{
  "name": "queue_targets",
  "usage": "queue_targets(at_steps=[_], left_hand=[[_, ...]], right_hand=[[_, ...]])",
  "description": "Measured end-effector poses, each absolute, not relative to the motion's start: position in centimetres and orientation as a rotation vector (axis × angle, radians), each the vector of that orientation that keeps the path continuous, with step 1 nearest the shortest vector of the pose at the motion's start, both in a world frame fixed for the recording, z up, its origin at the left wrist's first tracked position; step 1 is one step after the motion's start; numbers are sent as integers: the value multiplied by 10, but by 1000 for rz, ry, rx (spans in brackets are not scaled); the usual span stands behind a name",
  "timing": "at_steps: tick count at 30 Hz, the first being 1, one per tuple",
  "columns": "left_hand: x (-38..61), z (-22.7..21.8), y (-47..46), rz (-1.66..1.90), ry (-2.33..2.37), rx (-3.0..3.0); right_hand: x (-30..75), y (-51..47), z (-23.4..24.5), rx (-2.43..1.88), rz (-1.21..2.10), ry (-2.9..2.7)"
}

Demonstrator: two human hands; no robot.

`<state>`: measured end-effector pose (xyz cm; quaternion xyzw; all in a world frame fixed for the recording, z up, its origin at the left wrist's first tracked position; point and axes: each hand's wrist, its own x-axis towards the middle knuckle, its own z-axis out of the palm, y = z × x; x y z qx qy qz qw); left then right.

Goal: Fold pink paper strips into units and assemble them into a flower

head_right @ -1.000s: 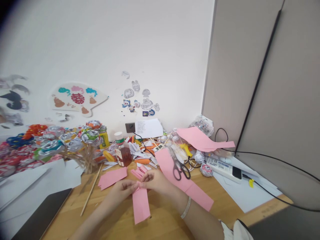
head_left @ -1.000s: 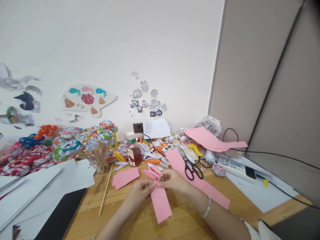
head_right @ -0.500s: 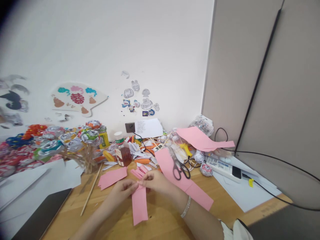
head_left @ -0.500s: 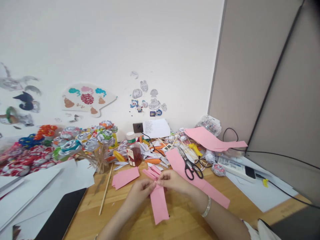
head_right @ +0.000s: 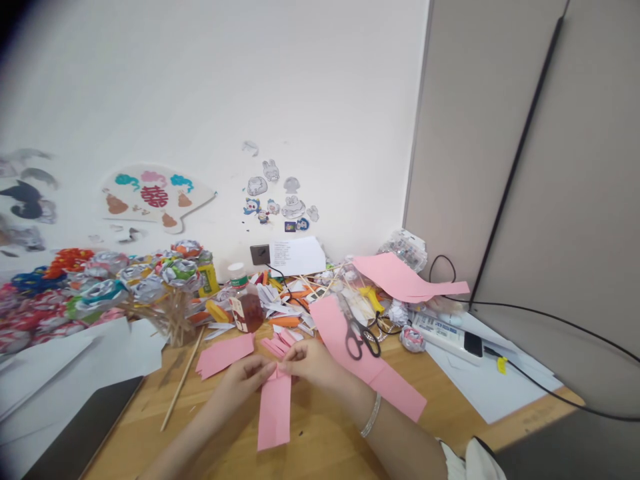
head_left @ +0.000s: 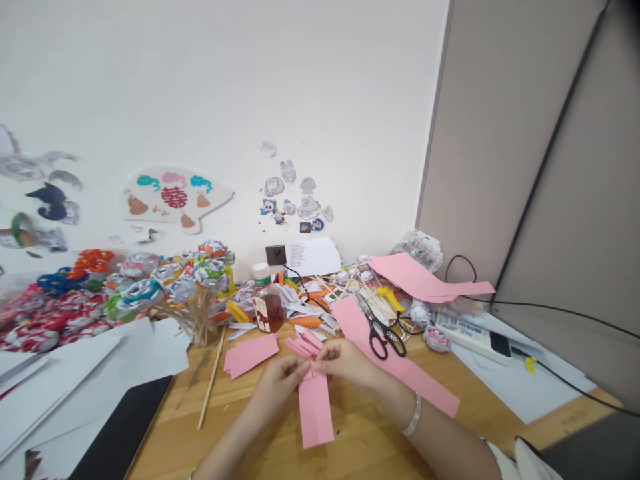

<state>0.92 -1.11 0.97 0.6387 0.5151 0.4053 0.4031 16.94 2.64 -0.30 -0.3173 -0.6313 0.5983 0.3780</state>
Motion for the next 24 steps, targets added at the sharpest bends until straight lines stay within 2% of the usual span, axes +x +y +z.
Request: queue_targets(at_steps=[24], left_hand=[[11, 9, -14, 1016, 1249, 1661]], right_hand=[[167, 32, -21, -907, 1274, -1801]])
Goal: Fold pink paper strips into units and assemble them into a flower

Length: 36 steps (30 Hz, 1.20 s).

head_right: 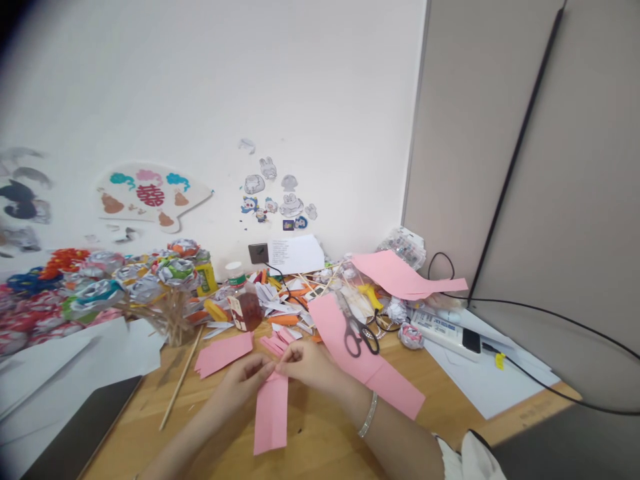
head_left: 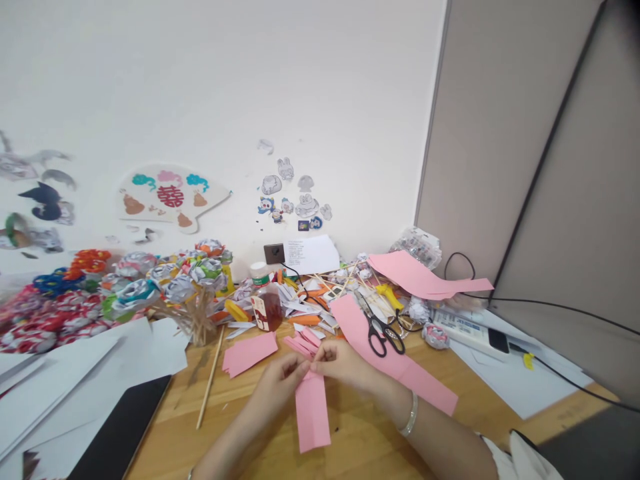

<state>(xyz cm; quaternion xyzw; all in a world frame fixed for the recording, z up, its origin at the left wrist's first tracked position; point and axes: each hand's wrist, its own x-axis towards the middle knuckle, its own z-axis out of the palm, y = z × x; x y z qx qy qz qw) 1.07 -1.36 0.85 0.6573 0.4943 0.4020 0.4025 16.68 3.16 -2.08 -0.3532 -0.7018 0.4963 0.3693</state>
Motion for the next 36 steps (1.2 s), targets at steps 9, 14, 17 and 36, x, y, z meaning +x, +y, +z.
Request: queue_targets(at_steps=[9, 14, 17, 36], left_hand=[[7, 12, -13, 852, 1200, 1705], [3, 17, -12, 734, 1148, 1678], [2, 19, -12, 723, 1136, 1660], [5, 14, -12, 795, 1161, 1723]], right_hand=[[167, 31, -23, -880, 1255, -1919], [168, 34, -25, -913, 1195, -1888], [168, 35, -26, -904, 1217, -1890], [166, 25, -13, -852, 1125, -1907]])
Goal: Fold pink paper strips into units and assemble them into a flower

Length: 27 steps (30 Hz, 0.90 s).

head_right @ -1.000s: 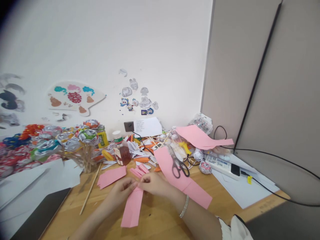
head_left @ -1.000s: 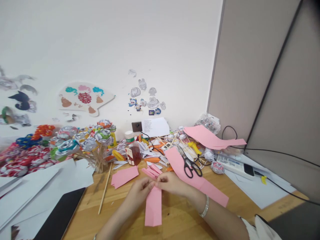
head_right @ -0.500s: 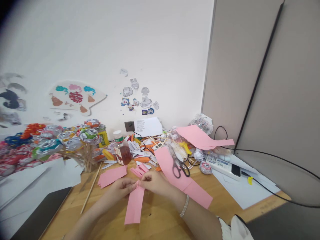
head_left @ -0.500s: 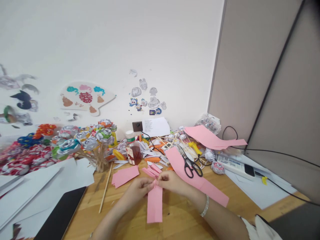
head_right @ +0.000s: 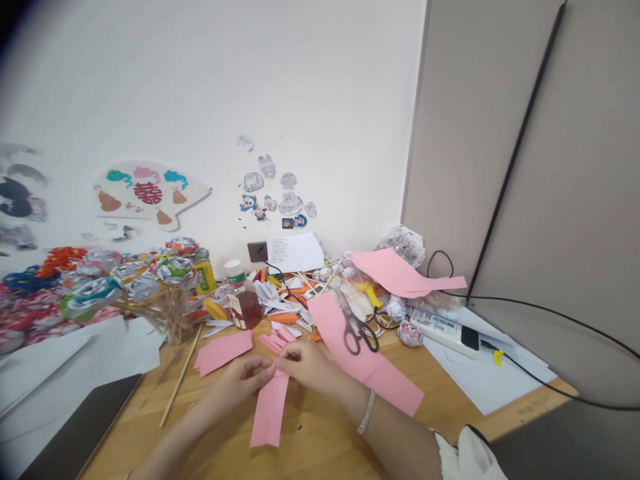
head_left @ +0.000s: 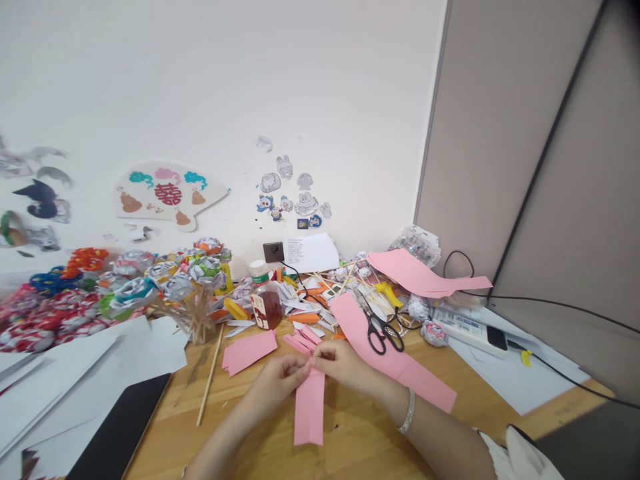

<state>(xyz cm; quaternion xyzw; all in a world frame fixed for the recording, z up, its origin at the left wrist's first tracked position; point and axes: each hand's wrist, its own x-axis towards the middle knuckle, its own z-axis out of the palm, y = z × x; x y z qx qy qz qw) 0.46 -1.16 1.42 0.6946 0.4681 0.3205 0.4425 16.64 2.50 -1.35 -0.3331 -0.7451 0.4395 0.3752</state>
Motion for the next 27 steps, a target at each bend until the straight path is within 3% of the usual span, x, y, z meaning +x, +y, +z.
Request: queue_targets(at_steps=[16, 27], left_hand=[[5, 11, -13, 760, 1155, 1739], [5, 9, -13, 909, 1215, 1642]], right_hand=[[166, 17, -4, -872, 884, -2045], [166, 17, -6, -859, 926, -2053]])
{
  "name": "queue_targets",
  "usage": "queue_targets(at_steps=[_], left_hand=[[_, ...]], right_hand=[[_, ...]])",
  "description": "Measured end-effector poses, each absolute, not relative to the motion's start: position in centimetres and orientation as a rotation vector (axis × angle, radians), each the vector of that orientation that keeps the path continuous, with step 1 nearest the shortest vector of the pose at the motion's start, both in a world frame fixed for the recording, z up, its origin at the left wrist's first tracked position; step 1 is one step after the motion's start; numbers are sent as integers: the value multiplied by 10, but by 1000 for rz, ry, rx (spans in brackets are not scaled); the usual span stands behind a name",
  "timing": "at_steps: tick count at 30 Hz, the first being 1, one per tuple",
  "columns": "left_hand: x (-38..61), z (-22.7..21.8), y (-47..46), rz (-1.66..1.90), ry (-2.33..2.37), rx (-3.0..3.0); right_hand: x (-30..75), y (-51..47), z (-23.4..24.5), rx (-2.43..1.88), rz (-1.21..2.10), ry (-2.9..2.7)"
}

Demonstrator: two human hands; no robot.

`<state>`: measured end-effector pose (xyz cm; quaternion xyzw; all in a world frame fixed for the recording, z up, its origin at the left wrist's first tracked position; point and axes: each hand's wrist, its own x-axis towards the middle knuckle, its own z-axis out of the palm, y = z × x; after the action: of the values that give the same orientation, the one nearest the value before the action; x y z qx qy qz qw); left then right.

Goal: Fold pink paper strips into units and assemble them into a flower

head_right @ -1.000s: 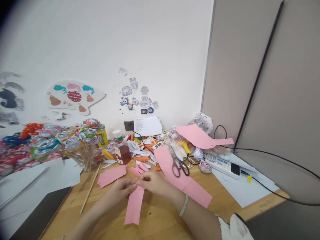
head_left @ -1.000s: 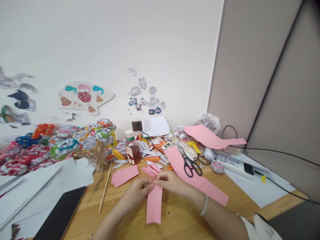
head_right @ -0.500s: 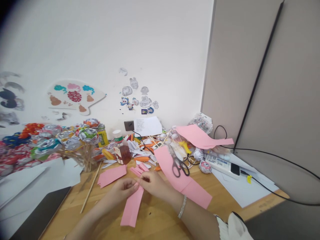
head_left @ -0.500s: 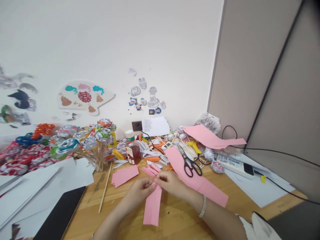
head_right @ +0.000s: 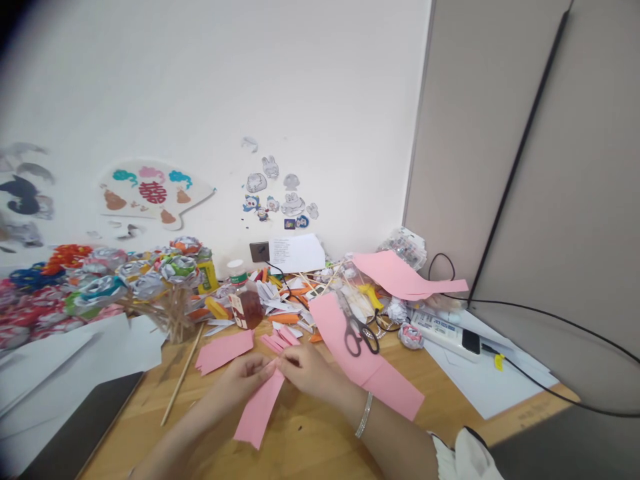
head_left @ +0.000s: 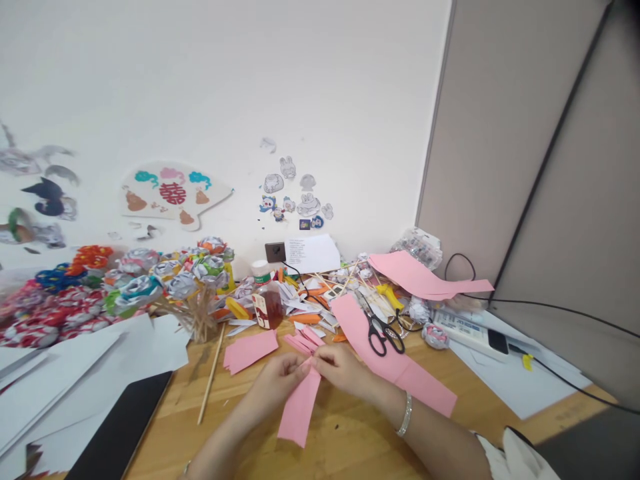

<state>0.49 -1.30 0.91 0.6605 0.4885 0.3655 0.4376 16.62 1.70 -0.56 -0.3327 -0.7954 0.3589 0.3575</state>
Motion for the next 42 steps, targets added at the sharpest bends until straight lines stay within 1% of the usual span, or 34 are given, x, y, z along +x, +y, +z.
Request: queue_targets(at_steps=[3, 7, 12, 17, 24, 32, 39, 42], left_hand=[[7, 13, -14, 948, 1263, 1607], [8, 17, -15, 961, 1271, 1620], [8, 14, -14, 901, 1234, 1699], [6, 7, -12, 823, 1114, 1700], [3, 18, -19, 816, 1023, 1465], [2, 22, -20, 786, 1052, 1457], [6, 20, -17, 829, 1130, 1568], [4, 17, -11, 982, 1208, 1505]], right_hand=[[167, 19, -7, -840, 999, -2098], [168, 20, -8, -844, 971, -2081], [168, 17, -7, -795, 1128, -2059], [167, 16, -4, -767, 1027, -2084], [168, 16, -6, -725, 1009, -2077], [171, 21, -8, -737, 981, -2064], [174, 31, -15, -625, 1177, -2082], [174, 35, -19, -643, 1282, -1993]])
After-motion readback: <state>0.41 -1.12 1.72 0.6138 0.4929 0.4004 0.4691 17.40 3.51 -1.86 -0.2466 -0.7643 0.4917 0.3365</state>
